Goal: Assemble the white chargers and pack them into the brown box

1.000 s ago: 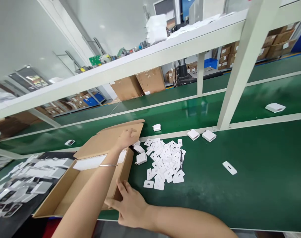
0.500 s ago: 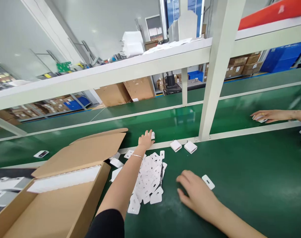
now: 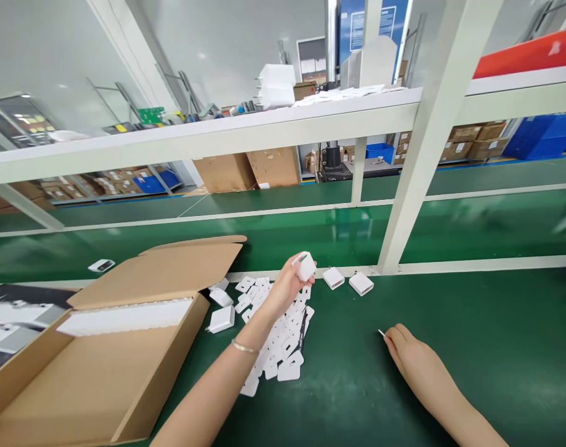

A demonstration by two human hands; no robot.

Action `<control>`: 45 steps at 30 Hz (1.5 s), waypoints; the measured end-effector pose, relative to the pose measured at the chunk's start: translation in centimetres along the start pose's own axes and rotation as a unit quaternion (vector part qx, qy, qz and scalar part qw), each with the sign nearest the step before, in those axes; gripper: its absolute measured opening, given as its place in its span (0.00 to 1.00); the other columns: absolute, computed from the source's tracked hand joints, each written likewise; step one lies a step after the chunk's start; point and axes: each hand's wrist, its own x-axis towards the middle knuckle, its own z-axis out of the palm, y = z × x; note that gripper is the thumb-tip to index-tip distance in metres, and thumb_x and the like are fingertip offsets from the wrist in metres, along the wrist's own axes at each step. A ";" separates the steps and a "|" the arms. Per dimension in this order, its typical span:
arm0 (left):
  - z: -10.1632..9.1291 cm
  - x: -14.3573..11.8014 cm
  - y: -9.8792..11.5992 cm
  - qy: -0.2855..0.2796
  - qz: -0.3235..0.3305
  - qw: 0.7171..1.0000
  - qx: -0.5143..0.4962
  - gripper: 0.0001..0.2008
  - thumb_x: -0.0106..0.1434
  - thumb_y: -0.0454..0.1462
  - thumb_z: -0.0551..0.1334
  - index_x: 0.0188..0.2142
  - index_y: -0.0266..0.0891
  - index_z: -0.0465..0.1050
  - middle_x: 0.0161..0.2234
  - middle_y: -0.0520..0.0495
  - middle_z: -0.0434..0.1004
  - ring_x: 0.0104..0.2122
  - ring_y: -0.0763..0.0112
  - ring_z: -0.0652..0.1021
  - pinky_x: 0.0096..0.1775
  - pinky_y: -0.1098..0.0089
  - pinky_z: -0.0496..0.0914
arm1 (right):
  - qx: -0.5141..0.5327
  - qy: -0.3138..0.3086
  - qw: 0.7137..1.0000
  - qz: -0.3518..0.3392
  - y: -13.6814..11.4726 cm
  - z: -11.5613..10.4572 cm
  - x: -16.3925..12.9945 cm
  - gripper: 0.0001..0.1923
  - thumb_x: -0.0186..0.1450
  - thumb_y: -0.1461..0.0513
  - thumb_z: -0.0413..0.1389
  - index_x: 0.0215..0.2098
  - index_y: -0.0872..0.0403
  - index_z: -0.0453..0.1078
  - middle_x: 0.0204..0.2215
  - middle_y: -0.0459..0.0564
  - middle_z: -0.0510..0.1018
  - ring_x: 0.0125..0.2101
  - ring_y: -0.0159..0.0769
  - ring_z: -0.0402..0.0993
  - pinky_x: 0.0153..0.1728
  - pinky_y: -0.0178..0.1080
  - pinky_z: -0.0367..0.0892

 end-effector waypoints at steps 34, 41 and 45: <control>2.4 -10.5 -1.0 -0.128 0.134 0.976 0.118 0.13 0.79 0.44 0.49 0.57 0.44 0.61 0.53 0.39 0.73 0.49 0.57 0.77 0.48 0.57 0.73 | 0.625 -0.083 0.765 0.132 -8.8 0.4 7.1 0.11 0.70 0.53 0.63 0.48 0.46 0.78 0.40 0.46 0.65 0.26 0.26 0.68 0.25 0.34 0.73; 2.5 -10.9 -1.0 -0.100 0.221 0.966 0.092 0.14 0.78 0.42 0.50 0.60 0.46 0.60 0.56 0.38 0.61 0.58 0.54 0.69 0.54 0.54 0.72 | 0.674 -0.169 0.706 0.135 -9.2 0.9 6.8 0.22 0.70 0.47 0.63 0.57 0.46 0.69 0.49 0.51 0.72 0.45 0.39 0.75 0.46 0.41 0.76; 2.7 -11.1 -1.7 -0.071 0.187 0.979 0.035 0.19 0.77 0.46 0.56 0.63 0.48 0.56 0.56 0.39 0.60 0.57 0.55 0.69 0.53 0.57 0.71 | 0.655 -0.098 0.740 0.123 -9.1 0.6 6.8 0.21 0.67 0.47 0.66 0.54 0.46 0.73 0.45 0.50 0.72 0.46 0.41 0.76 0.49 0.43 0.76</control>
